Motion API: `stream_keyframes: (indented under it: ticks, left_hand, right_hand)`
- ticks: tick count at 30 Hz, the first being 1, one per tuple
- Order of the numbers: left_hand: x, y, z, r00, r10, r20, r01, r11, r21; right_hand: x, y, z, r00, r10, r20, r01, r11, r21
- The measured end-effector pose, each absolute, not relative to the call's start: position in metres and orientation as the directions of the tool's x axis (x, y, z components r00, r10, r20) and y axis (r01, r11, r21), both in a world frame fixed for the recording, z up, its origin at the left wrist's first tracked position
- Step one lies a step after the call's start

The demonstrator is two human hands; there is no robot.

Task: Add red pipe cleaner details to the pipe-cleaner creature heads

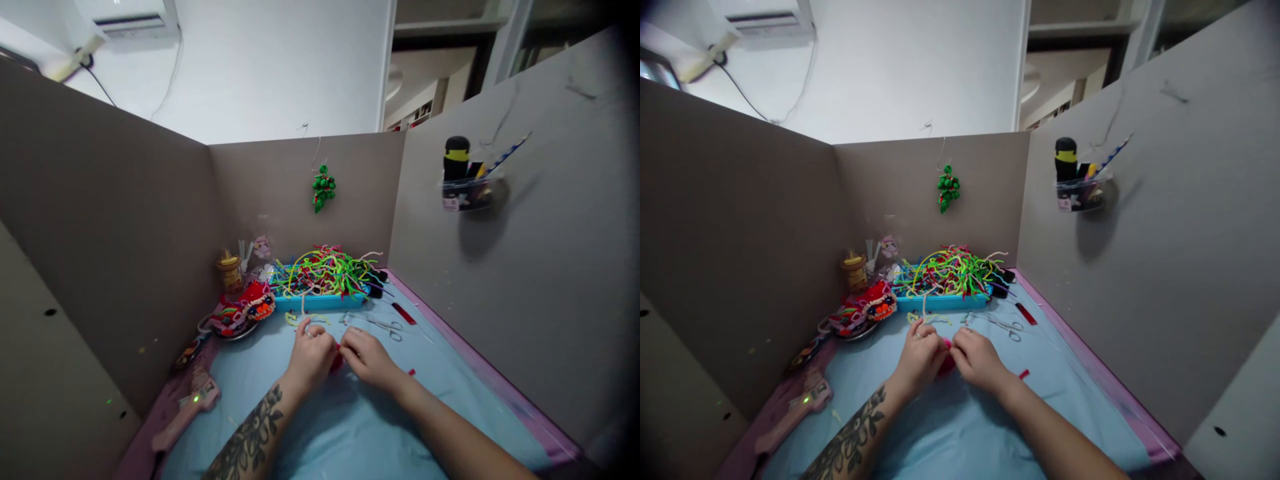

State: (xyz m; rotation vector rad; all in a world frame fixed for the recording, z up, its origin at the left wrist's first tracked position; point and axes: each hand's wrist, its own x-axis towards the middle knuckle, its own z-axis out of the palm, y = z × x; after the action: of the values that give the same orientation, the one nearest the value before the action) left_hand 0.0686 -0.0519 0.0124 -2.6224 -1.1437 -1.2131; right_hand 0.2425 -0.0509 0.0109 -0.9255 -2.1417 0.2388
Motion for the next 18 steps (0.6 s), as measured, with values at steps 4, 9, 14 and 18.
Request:
stream_keyframes:
  ticks: [4,9,14,18]
  left_hand:
    - [0.07,-0.049,0.006,0.435,0.55,0.713,0.651,-0.739,0.173]
    - [0.067,-0.045,0.008,0.343,0.729,0.593,0.639,-0.644,0.421]
    - [0.065,-0.043,0.012,0.377,0.791,0.481,0.471,-0.611,0.636]
    - [0.061,-0.045,0.019,0.443,0.797,0.41,0.368,-0.578,0.728]
  right_hand:
    - [0.237,-0.048,0.009,-0.363,0.801,0.476,0.496,0.599,-0.629]
    - [0.24,-0.044,0.004,-0.395,0.75,0.531,0.53,0.658,-0.535]
    - [0.245,-0.043,0.003,-0.424,0.71,0.562,0.539,0.697,-0.474]
    - [0.247,-0.045,0.007,-0.503,0.6,0.622,0.531,0.783,-0.324]
